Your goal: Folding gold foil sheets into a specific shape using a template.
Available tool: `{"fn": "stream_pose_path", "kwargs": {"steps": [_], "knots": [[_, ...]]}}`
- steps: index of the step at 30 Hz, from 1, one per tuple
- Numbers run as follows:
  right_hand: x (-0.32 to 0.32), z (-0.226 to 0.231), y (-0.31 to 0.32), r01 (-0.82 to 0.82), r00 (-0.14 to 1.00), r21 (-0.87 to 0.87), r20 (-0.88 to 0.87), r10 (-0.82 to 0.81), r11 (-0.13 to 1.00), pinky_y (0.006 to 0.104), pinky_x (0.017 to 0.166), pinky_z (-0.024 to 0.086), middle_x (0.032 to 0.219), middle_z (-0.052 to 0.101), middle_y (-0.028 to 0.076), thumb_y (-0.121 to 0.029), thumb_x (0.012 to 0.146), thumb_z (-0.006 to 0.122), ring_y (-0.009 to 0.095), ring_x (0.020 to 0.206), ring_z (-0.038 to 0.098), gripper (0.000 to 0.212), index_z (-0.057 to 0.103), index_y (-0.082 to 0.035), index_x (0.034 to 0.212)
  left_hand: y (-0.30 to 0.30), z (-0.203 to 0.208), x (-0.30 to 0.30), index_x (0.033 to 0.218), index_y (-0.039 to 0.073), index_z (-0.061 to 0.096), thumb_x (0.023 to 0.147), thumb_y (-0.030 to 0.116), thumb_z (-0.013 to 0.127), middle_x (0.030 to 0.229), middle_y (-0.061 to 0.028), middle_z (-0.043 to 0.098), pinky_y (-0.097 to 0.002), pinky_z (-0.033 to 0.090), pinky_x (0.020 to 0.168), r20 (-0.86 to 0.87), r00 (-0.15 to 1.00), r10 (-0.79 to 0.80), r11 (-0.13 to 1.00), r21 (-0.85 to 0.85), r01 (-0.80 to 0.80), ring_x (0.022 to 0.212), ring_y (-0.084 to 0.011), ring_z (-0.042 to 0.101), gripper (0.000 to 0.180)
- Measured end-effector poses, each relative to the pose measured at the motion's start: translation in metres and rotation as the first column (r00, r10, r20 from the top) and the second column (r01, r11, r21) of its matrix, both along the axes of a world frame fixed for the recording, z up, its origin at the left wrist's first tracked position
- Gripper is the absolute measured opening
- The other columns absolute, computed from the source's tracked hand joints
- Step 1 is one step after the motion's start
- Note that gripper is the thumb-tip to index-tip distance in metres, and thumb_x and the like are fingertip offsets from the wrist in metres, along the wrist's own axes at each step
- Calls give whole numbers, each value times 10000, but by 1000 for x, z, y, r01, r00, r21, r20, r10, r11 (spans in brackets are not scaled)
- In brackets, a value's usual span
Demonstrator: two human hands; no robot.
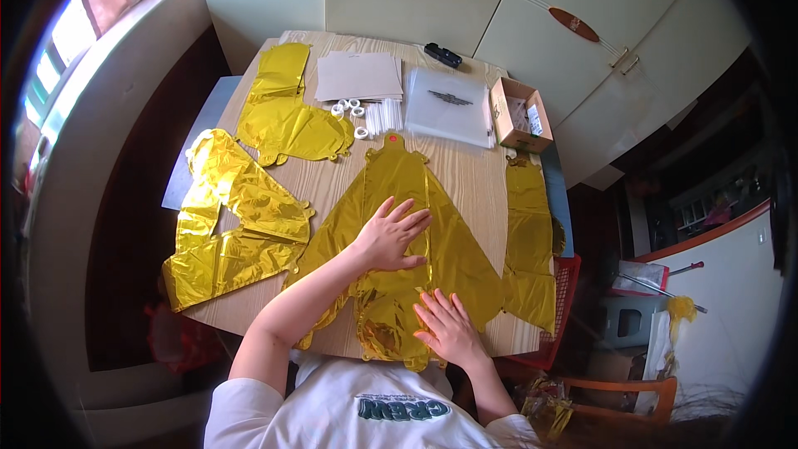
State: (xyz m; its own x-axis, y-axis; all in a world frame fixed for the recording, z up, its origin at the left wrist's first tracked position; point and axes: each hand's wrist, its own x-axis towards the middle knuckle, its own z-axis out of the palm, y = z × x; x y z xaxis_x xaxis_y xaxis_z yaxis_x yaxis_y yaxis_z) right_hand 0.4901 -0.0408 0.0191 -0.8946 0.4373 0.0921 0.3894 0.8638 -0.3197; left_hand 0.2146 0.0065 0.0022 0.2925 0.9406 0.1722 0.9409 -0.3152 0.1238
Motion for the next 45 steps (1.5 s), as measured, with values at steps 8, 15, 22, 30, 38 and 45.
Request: {"fn": "stream_pose_path", "kwargs": {"steps": [8,15,22,30,38,45], "knots": [[-3,9,13,-27,996,-52,80,31,998,555,1166,248,1551,371,85,-605,852,610,407,1447,267,638,529,-303,1409,-1,3,0,1522,101,347,886,709,414,1555,-54,372,-523,153,1209,-21,1000,17,999,-32,-18,1461,-299,278,882],[-6,7,29,-24,982,-140,183,50,990,588,1188,164,1615,253,77,-755,682,635,448,1487,110,938,410,-332,1489,-1,1,0,1514,94,358,866,707,447,1543,-73,386,-536,170,1198,6,1000,3,1000,-10,-3,1452,-315,292,897],[-13,15,29,-62,953,-52,295,75,997,609,1184,136,1635,136,152,-800,514,688,516,1468,75,1231,263,-303,1557,-2,4,0,1524,108,345,844,742,434,1555,-59,372,-529,159,1206,-31,999,10,999,-43,-12,1465,-303,276,934],[-14,14,28,-104,943,-43,314,112,994,615,1183,110,1624,58,238,-822,441,719,522,1470,38,1403,140,-258,1587,0,2,0,1519,109,352,829,734,473,1550,-80,375,-550,162,1199,9,1000,3,999,-41,-2,1462,-329,276,939],[20,14,23,251,967,113,21,-255,961,547,1117,294,1368,406,218,-688,678,747,411,1293,379,938,523,-33,1311,0,4,1,1522,108,342,841,739,451,1555,-84,363,-550,157,1201,-3,1000,6,998,-55,-6,1468,-327,261,934],[51,15,-4,526,850,127,-49,-525,841,449,855,443,951,525,126,-406,681,851,332,976,503,468,570,-63,831,-1,9,1,1533,127,325,856,746,418,1568,-57,345,-536,150,1209,-45,999,17,996,-87,-21,1479,-300,239,922]]}}
